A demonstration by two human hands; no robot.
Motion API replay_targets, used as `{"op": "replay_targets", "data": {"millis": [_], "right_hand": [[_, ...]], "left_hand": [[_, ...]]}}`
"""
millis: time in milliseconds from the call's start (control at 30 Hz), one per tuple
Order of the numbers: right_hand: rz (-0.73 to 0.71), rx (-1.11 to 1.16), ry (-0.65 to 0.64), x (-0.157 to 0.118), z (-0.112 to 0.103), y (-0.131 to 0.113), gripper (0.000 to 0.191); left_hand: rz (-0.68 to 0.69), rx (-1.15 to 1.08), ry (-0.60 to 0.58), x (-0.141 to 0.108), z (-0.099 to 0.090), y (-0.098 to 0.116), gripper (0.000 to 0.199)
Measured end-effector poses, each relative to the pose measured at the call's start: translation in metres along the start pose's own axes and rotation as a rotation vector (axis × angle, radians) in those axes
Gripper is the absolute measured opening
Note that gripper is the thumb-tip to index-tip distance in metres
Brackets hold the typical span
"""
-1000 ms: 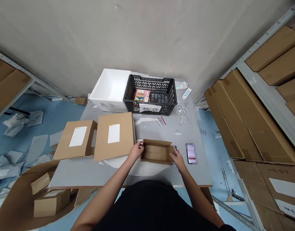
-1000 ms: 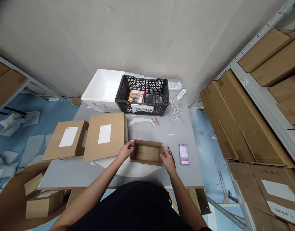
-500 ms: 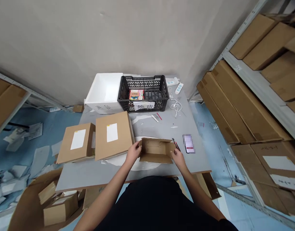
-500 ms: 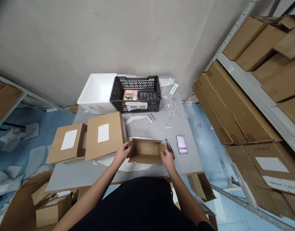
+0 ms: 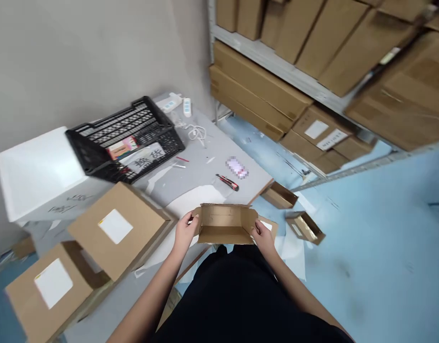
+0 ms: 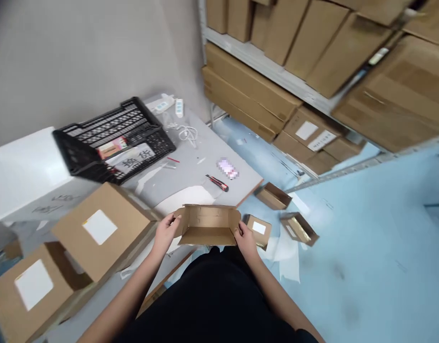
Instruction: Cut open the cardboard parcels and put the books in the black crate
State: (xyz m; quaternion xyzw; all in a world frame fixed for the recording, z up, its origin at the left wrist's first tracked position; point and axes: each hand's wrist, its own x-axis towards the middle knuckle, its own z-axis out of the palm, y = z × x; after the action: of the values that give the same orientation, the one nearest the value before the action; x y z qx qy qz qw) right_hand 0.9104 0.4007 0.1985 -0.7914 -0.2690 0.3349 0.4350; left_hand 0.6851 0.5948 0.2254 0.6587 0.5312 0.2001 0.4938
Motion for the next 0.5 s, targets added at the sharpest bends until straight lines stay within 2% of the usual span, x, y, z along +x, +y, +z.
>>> {"op": "replay_targets", "data": {"millis": [100, 233, 367, 500], "right_hand": [[0.075, 0.079, 0.105, -0.033, -0.026, 0.022, 0.032], [0.179, 0.089, 0.240, -0.063, -0.063, 0.057, 0.032], [0.244, 0.138, 0.377, -0.077, -0.104, 0.100, 0.035], [0.280, 0.195, 0.486, -0.082, -0.154, 0.148, 0.035]], "left_hand": [[0.063, 0.025, -0.127, -0.002, 0.033, 0.011, 0.035], [0.123, 0.040, -0.298, -0.009, 0.094, 0.029, 0.039], [0.180, 0.102, -0.400, -0.017, 0.167, 0.045, 0.036], [0.243, 0.188, -0.481, -0.019, 0.252, 0.065, 0.031]]}}
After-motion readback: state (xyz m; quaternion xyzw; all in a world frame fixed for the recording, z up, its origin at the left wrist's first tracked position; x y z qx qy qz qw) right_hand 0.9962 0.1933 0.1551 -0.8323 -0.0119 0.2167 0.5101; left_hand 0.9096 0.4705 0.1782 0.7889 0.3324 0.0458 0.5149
